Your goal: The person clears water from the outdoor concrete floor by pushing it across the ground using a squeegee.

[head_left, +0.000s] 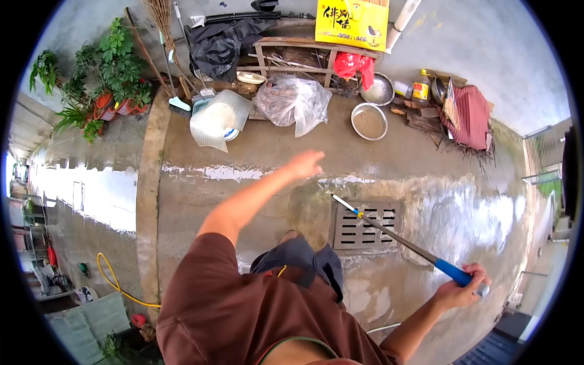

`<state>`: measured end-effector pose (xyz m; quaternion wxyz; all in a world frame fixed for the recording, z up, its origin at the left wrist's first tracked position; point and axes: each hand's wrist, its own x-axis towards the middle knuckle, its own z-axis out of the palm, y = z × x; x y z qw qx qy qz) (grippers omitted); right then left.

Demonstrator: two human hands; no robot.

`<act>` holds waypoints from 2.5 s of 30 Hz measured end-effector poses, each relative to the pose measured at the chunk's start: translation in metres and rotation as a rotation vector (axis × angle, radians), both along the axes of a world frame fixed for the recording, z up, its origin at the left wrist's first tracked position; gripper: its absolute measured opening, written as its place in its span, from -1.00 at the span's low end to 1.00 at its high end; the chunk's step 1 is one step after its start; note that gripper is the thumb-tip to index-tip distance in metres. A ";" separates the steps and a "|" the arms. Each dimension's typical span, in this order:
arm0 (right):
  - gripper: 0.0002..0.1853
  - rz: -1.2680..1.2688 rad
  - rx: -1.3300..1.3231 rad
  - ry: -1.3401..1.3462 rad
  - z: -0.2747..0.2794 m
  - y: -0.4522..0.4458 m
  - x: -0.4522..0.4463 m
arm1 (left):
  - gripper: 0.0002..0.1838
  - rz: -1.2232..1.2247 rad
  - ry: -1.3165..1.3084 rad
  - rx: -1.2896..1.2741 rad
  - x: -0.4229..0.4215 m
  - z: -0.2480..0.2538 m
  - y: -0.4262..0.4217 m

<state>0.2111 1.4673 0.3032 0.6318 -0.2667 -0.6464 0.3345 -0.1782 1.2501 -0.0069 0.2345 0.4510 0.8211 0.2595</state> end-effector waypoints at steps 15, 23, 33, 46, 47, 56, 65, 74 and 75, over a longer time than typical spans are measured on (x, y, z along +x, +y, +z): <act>-0.59 0.968 -0.239 0.431 0.040 -0.111 -0.010 | -0.74 0.349 -0.021 0.606 0.216 0.032 0.012; -0.65 0.734 -0.064 -0.398 0.015 -0.142 0.021 | -0.75 0.534 0.141 0.502 0.160 -0.016 -0.013; -0.70 0.712 0.210 -0.785 0.011 -0.165 0.001 | -0.65 0.720 -0.048 0.195 0.130 -0.011 0.002; -0.46 0.587 0.129 -0.562 -0.008 -0.170 0.039 | -0.77 0.500 0.261 0.372 0.118 0.027 -0.024; -0.47 0.592 0.099 -0.538 -0.008 -0.169 0.040 | -0.78 0.486 0.277 0.390 0.111 0.039 -0.027; -0.61 0.605 -0.119 -0.533 -0.046 -0.153 0.020 | -0.82 0.452 0.417 0.091 0.064 0.019 -0.061; -0.74 0.715 -0.285 -0.656 -0.069 -0.161 -0.008 | -0.87 0.671 0.272 0.197 0.047 -0.027 -0.091; -0.78 0.689 0.057 -0.748 -0.055 -0.159 -0.006 | -0.86 0.580 0.247 0.171 0.060 -0.029 -0.088; -0.79 0.665 0.054 -0.801 -0.048 -0.151 0.001 | -0.86 0.550 0.243 0.130 0.073 -0.023 -0.084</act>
